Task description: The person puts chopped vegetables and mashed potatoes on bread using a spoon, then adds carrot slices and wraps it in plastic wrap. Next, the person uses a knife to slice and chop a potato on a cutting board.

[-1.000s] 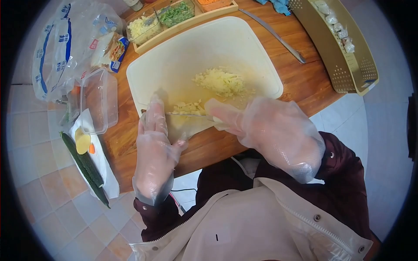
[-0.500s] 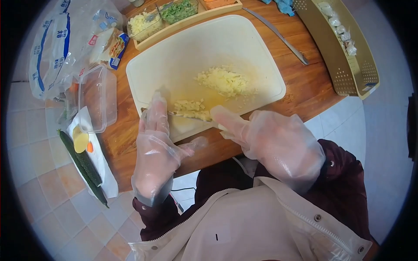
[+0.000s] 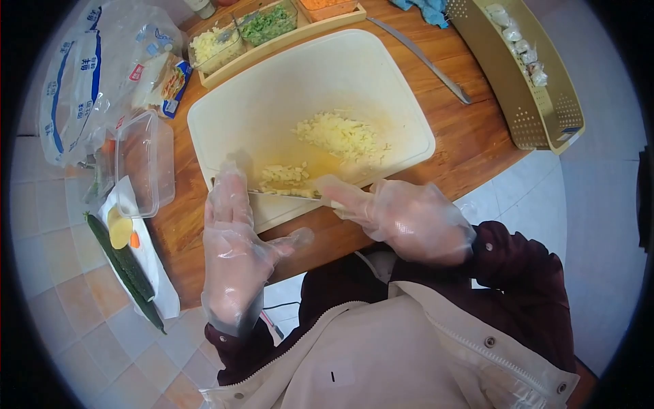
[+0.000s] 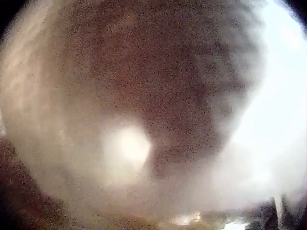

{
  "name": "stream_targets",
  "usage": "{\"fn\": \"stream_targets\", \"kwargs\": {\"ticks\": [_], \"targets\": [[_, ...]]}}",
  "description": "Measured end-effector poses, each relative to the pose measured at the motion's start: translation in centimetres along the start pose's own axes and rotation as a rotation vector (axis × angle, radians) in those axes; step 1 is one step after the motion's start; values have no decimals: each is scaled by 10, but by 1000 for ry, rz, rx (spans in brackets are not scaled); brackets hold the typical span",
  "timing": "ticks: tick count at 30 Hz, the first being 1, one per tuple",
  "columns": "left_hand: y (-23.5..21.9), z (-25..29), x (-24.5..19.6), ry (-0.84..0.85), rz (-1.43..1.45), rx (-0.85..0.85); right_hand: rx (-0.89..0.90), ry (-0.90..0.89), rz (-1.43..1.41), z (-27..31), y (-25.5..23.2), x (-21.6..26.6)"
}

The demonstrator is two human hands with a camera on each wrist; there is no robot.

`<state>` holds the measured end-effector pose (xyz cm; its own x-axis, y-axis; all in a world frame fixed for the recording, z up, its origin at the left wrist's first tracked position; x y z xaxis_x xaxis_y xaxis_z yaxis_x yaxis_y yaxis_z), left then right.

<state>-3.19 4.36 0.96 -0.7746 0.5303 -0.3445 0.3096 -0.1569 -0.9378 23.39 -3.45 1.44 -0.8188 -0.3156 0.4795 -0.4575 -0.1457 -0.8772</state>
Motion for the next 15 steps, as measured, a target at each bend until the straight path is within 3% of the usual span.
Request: {"fn": "stream_targets", "kwargs": {"ticks": [2, 5, 7, 8, 9, 11, 12, 15], "targets": [[-1, -3, -1, -3, 12, 13, 11, 34, -28, 1, 4, -7], [-3, 0, 3, 5, 13, 31, -260, -136, -349, 2, 5, -14], [-6, 4, 3, 12, 13, 30, -228, -45, -392, 3, -1, -8], [-9, 7, 0, 24, 26, -48, -218, -16, -408, 3, -1, -6], [-11, 10, -4, 37, 39, -126, -282, 45, -740, 5, 4, -7], [-19, 12, -20, 60, 0, -139, -345, 103, -1073, 4, 2, -7], [-22, 11, -27, 86, -35, -148, -319, 43, -655, 3, -9, -4], [-18, 5, -35, 221, -46, -133, -247, -38, -102, -2, -23, 0]]}}
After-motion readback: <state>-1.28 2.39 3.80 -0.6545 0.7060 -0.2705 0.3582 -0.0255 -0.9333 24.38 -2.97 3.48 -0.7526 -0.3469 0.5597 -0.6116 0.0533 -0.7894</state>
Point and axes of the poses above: each hand's wrist, its own z-axis away from the middle knuckle, its own y-axis out of the palm, x = y × z, the point moved 1 cm from there along -z, towards the middle knuckle, and after that the axes turned 1 degree about x, right-handed, at the moved point
